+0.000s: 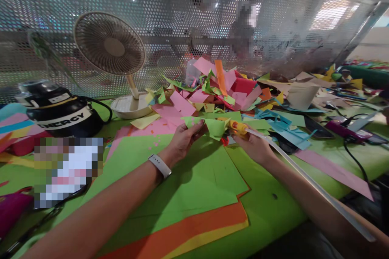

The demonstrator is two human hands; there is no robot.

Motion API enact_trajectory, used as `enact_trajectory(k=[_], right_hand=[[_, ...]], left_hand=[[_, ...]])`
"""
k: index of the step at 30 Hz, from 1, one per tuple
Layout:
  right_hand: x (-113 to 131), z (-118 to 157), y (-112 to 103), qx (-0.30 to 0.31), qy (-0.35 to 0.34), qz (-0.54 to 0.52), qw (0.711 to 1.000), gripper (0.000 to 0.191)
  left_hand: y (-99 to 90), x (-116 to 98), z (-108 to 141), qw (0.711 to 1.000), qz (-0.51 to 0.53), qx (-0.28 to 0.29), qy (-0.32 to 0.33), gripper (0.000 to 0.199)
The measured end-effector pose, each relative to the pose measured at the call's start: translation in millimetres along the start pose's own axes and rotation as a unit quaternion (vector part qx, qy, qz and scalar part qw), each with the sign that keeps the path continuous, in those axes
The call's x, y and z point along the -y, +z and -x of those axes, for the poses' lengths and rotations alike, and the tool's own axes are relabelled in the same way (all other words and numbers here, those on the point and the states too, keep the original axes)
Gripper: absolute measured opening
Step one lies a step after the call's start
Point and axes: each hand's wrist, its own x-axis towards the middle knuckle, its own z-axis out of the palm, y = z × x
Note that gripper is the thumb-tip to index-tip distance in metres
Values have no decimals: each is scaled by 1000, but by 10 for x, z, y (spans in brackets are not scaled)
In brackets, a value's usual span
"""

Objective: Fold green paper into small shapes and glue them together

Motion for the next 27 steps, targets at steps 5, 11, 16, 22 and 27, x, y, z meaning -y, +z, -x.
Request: enact_trajectory(k=[5, 11, 16, 22, 27], right_hand=[[-83, -112, -62, -44, 81, -111, 990, 29], [22, -163, -181, -106, 107, -205, 967, 30], [96, -139, -192, -125, 100, -273, 949, 29], [283, -40, -268, -36, 66, -318, 945, 34], [617, 46, -255, 129, 65, -271, 952, 35]], left_hand=[[-39, 20, 2, 1000, -20, 0, -1, 26], [-33, -149, 50, 998, -64, 13, 11, 20], [-68, -288, 171, 997, -74, -3, 13, 21], [-205, -337, 511, 995, -58, -59, -50, 26], [-326, -327, 767, 993, -49, -95, -49, 27]])
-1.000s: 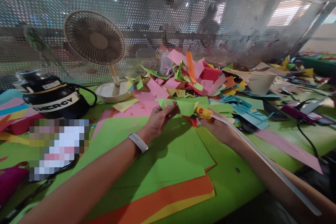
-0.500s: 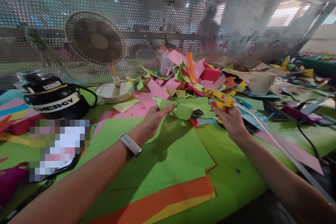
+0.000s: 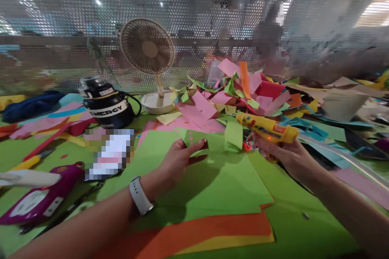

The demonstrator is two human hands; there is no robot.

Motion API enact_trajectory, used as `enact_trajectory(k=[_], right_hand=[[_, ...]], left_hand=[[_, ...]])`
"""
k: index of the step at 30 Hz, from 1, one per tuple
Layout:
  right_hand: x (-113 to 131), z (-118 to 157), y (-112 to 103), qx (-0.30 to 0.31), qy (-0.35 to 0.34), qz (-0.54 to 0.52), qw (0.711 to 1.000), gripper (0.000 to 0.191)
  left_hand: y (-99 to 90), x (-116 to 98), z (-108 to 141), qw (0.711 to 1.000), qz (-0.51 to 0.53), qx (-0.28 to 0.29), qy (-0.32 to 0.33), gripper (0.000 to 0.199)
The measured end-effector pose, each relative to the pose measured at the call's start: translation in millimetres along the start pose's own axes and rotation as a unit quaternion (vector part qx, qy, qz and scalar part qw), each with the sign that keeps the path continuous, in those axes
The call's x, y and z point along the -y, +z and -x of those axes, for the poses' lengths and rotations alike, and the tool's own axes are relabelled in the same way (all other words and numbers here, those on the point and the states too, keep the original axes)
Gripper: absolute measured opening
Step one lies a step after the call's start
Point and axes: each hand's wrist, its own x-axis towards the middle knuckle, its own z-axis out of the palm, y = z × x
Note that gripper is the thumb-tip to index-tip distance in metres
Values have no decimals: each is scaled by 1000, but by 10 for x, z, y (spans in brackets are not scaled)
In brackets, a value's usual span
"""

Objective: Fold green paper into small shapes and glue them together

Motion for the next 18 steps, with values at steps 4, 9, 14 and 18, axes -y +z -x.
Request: enact_trajectory(k=[4, 9, 14, 18], right_hand=[[46, 2, 258, 102, -20, 47, 994, 32], [-117, 52, 481, 85, -35, 121, 988, 29], [-172, 105, 511, 74, -25, 138, 987, 29], [-159, 105, 501, 68, -30, 146, 986, 30]], left_hand=[[-122, 64, 64, 1000, 13, 6, 3, 25], [-206, 119, 92, 1000, 0, -10, 12, 21], [-212, 149, 107, 1000, -19, -9, 15, 17], [-222, 157, 114, 1000, -22, -15, 16, 18]])
